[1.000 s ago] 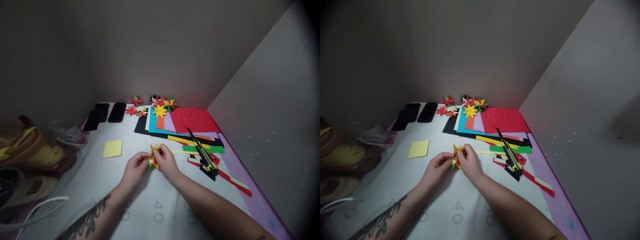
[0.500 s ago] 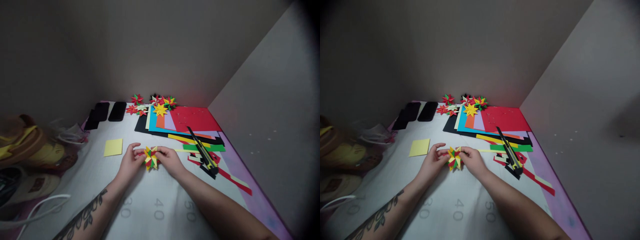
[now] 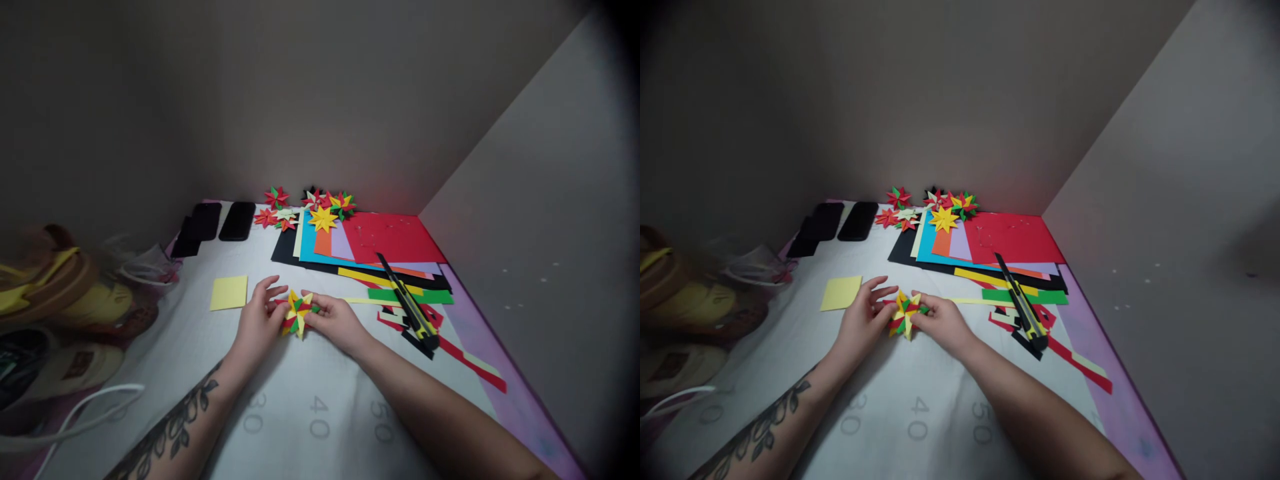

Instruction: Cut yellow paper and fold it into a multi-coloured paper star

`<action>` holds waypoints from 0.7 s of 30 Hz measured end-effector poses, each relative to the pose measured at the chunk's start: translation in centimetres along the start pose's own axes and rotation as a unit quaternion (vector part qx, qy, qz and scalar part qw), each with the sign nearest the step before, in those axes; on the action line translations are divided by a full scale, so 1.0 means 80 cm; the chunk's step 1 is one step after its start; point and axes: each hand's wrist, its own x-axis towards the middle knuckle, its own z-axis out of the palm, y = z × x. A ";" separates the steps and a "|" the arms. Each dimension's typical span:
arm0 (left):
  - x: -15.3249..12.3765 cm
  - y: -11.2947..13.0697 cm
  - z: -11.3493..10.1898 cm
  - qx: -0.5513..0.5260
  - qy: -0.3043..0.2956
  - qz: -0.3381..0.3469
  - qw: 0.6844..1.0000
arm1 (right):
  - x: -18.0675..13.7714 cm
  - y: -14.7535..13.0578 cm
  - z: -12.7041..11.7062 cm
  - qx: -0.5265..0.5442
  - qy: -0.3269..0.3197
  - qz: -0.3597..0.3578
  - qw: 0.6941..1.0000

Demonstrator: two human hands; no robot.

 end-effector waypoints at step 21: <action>-0.002 0.013 -0.001 0.083 -0.052 -0.040 0.994 | 0.003 0.008 0.007 0.059 0.060 0.008 0.996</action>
